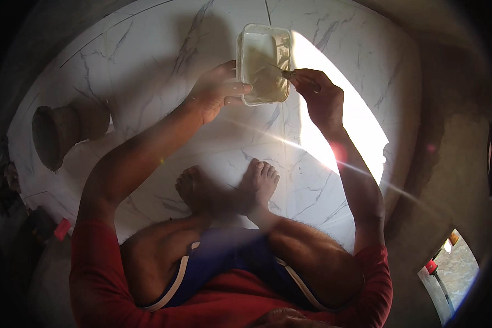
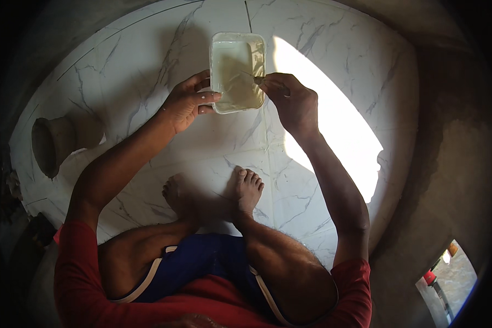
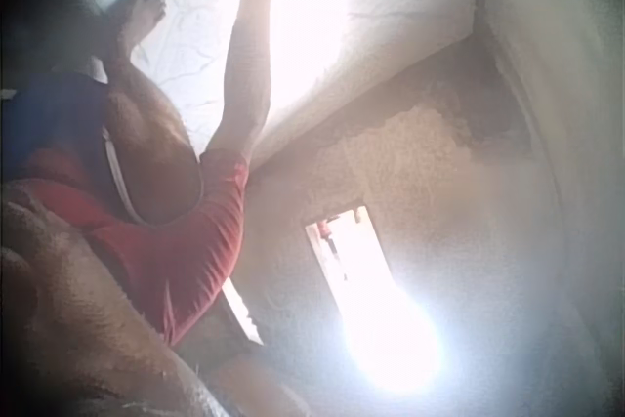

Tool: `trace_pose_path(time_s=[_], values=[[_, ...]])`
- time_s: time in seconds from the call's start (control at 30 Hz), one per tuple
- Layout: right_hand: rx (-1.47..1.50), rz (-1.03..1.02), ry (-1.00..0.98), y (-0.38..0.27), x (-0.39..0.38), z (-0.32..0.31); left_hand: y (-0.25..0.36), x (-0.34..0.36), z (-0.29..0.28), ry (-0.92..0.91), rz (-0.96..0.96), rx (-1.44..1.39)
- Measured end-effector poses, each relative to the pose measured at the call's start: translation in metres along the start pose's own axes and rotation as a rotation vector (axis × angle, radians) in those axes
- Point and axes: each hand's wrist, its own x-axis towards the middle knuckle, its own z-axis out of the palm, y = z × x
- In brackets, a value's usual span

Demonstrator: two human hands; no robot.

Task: The person applies a white substance along the gaps between floor tiles using a small tool, then adds water and powder to a container and mixes them into a paste.

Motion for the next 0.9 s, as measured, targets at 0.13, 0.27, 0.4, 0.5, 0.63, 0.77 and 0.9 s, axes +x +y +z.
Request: trace_pose_path(time_s=[0.13,0.27,0.4,0.5,0.63,0.77,0.9], values=[[0.033,-0.017,0.053,0.001,0.009,-0.003,0.002,-0.001,0.001,-0.01,0.008,0.005],[-0.149,-0.186,0.001,0.004,0.001,0.004,0.004,-0.001,0.001,-0.013,-0.007,0.008],[-0.327,-0.334,-0.018,0.004,-0.012,0.011,0.004,-0.002,0.002,-0.022,0.01,-0.007],[-0.385,-0.359,-0.074,-0.002,-0.015,0.009,0.0,0.001,-0.002,-0.012,0.008,0.003],[-0.302,-0.432,0.165,-0.011,0.004,0.0,0.002,0.0,-0.002,-0.005,0.011,0.014],[-0.331,-0.431,0.19,-0.004,0.016,-0.002,0.004,-0.002,0.001,-0.003,0.014,-0.013],[-0.385,-0.407,0.069,-0.009,0.01,0.001,0.003,-0.002,0.001,0.002,0.024,0.001]])
